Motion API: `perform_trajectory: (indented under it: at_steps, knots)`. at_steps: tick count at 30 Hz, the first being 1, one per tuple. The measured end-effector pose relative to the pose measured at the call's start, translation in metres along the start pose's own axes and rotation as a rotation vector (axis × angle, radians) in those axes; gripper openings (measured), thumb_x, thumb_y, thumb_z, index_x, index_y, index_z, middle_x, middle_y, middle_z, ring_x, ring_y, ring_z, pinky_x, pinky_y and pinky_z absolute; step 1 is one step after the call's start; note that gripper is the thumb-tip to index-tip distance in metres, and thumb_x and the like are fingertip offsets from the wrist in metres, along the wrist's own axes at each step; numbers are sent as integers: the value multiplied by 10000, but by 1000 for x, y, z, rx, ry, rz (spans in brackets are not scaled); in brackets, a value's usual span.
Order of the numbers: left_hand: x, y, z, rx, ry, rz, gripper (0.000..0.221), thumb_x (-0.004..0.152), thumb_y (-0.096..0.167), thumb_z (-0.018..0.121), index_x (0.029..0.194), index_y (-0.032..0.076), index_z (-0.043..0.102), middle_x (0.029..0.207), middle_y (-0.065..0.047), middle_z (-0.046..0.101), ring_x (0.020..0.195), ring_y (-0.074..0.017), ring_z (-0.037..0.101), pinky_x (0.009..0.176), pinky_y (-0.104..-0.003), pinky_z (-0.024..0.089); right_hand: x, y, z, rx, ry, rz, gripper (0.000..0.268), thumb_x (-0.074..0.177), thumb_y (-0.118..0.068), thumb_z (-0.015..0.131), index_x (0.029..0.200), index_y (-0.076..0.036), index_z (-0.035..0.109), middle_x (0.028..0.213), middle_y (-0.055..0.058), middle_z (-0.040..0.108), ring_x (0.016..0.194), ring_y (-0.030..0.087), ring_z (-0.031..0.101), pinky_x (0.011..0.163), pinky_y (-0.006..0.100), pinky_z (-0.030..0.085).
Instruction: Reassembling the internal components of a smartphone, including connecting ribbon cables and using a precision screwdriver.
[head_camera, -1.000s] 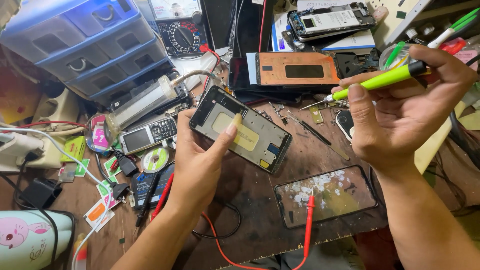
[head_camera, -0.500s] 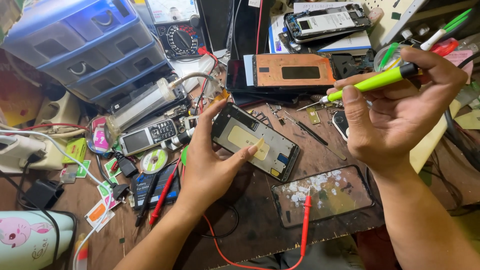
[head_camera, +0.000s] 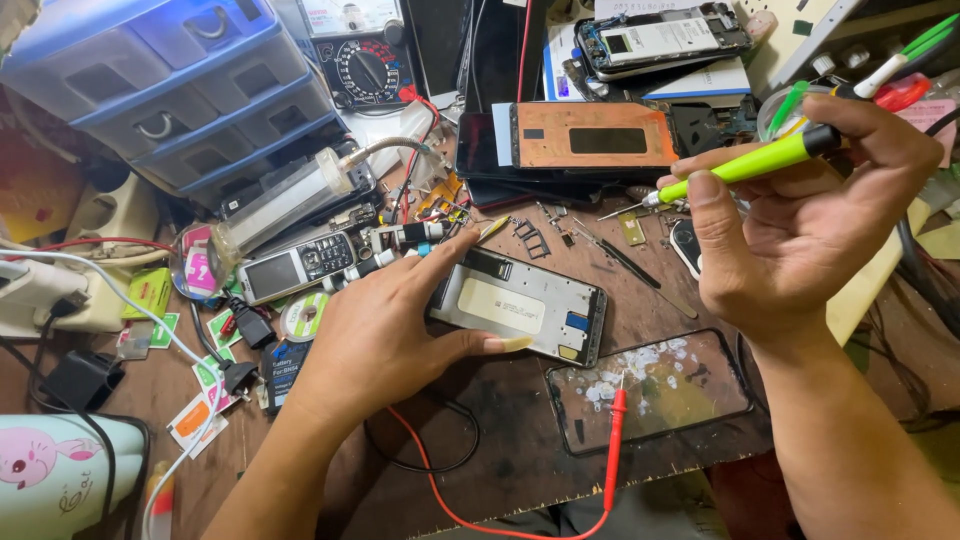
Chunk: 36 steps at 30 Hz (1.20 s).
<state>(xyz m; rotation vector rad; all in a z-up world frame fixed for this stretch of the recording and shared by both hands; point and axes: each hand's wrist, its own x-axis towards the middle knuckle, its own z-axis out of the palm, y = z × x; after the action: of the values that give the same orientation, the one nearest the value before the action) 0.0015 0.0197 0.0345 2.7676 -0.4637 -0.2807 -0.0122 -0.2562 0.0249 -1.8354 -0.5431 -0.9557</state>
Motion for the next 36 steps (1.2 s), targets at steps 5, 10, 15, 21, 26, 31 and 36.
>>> perform_trajectory:
  at_steps: [5,10,15,21,26,31,36]
  knots:
    - [0,4,4,135,-15,26,1050,664,753,772,1579,427,374,940,-114,760,881,-462,691,624,-583,513,2,-3,2,-10,-14,-23,439,1089,127,549,1359,-34,243,1241,295,393,881,422,715,893,465,651]
    - [1,3,21,227,53,101,1033,653,913,701,1427,273,460,762,-106,761,735,-458,720,505,-559,517,3,-2,2,-36,-19,-51,432,1083,134,565,1339,-5,246,1289,267,327,908,436,722,871,452,651]
    - [4,1,40,331,181,139,888,684,964,705,1087,189,541,668,-53,730,636,-373,721,454,-480,491,2,-6,4,-13,-11,-23,413,1088,93,554,1341,-6,243,1290,248,305,875,447,716,873,476,655]
    - [1,6,52,365,286,173,936,692,982,691,1121,163,548,572,-45,660,478,-333,657,369,-436,422,1,-7,6,-5,-47,-16,438,1070,107,558,1343,-6,236,1331,215,262,874,464,717,884,490,666]
    - [1,6,51,351,256,183,876,708,962,709,1036,170,533,617,-69,683,531,-360,673,407,-457,444,-1,-7,8,-44,-110,-27,454,1070,104,585,1350,-1,243,1369,227,269,882,478,729,854,489,677]
    - [-2,-5,26,328,347,196,848,683,994,706,948,204,548,645,-5,674,562,-303,683,395,-424,449,-5,-9,13,-2,-106,39,512,1068,106,602,1382,-42,226,1468,165,259,904,479,723,876,485,655]
    - [2,-41,-3,39,305,451,500,730,541,884,1096,235,735,931,-21,662,921,-282,640,575,-455,489,1,-14,21,14,-154,82,526,1053,138,578,1368,-60,206,1459,170,228,848,459,704,807,452,631]
